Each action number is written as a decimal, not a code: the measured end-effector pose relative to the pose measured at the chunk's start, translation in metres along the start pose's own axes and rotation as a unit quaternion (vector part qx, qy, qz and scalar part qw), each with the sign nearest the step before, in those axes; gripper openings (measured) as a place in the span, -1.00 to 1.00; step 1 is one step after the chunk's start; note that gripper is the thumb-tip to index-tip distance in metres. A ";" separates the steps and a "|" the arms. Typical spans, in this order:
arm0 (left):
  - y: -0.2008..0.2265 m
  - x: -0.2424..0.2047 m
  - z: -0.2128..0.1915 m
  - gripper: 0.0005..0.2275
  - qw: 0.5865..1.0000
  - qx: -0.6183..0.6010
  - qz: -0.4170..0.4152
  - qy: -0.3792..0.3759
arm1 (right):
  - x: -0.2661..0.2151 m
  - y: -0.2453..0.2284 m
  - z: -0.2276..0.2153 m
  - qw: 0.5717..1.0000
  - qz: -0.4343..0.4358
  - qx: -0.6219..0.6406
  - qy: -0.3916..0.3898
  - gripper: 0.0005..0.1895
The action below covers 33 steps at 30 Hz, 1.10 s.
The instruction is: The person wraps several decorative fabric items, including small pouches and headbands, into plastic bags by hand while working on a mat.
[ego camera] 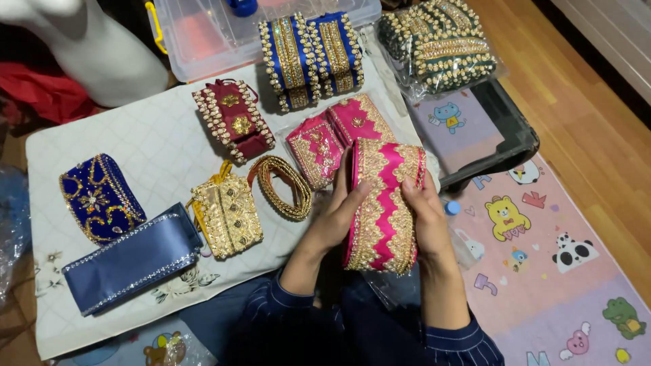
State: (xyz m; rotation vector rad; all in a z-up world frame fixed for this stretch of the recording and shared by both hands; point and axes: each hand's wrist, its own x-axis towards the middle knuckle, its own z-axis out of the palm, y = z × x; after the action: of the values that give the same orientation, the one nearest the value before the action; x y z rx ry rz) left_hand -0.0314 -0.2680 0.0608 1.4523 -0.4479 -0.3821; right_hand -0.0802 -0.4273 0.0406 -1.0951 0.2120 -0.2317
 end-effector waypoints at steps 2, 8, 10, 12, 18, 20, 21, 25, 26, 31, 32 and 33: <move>0.021 -0.014 0.001 -0.18 1.000 -0.008 -0.010 -0.004 | -0.002 0.003 -0.011 1.000 0.001 0.016 0.012 -0.33; 0.031 -0.025 0.007 -0.06 0.999 -0.021 0.009 -0.048 | -0.006 -0.011 -0.023 0.998 -0.034 -0.014 0.054 -0.34; 0.018 -0.028 0.015 0.03 0.994 -0.055 0.043 -0.087 | -0.010 -0.021 -0.031 0.996 -0.051 -0.041 0.060 -0.32; -0.038 -0.029 0.014 -0.29 0.991 -0.094 0.059 -0.077 | -0.014 -0.028 -0.047 0.991 -0.077 -0.071 0.088 -0.33; -0.014 -0.052 0.046 -0.46 0.982 0.183 0.048 0.001 | -0.021 -0.059 -0.078 0.997 -0.036 -0.015 0.070 -0.45; -0.014 -0.062 0.066 -0.29 0.960 0.265 0.057 -0.072 | -0.025 -0.064 -0.070 0.995 -0.030 0.090 0.000 -0.54; -0.015 -0.066 0.075 -0.09 0.925 0.346 0.069 -0.144 | -0.025 -0.066 -0.066 0.978 -0.023 0.195 -0.071 -0.62; -0.062 -0.090 0.103 -0.32 0.958 0.211 0.177 -0.076 | -0.026 -0.059 -0.063 0.976 0.007 0.202 -0.083 -0.60; -0.055 -0.082 0.104 -0.41 0.933 0.316 0.172 -0.024 | -0.027 -0.058 -0.062 0.975 0.018 0.204 -0.085 -0.59; -0.057 -0.058 0.089 -0.28 0.903 0.419 0.093 0.015 | -0.035 -0.051 -0.062 0.970 0.065 0.212 -0.094 -0.56; -0.052 -0.053 0.086 -0.50 0.891 0.435 0.121 0.059 | -0.036 -0.049 -0.062 0.969 0.073 0.214 -0.096 -0.55; -0.047 -0.050 0.083 -0.72 0.876 0.449 0.145 0.104 | -0.038 -0.047 -0.062 0.968 0.085 0.216 -0.098 -0.54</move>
State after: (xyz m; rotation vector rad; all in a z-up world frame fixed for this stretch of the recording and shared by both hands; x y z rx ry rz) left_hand -0.1155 -0.3180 0.0164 2.2528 -0.7046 0.2828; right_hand -0.1382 -0.4898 0.0577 -0.6556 0.0717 -0.0109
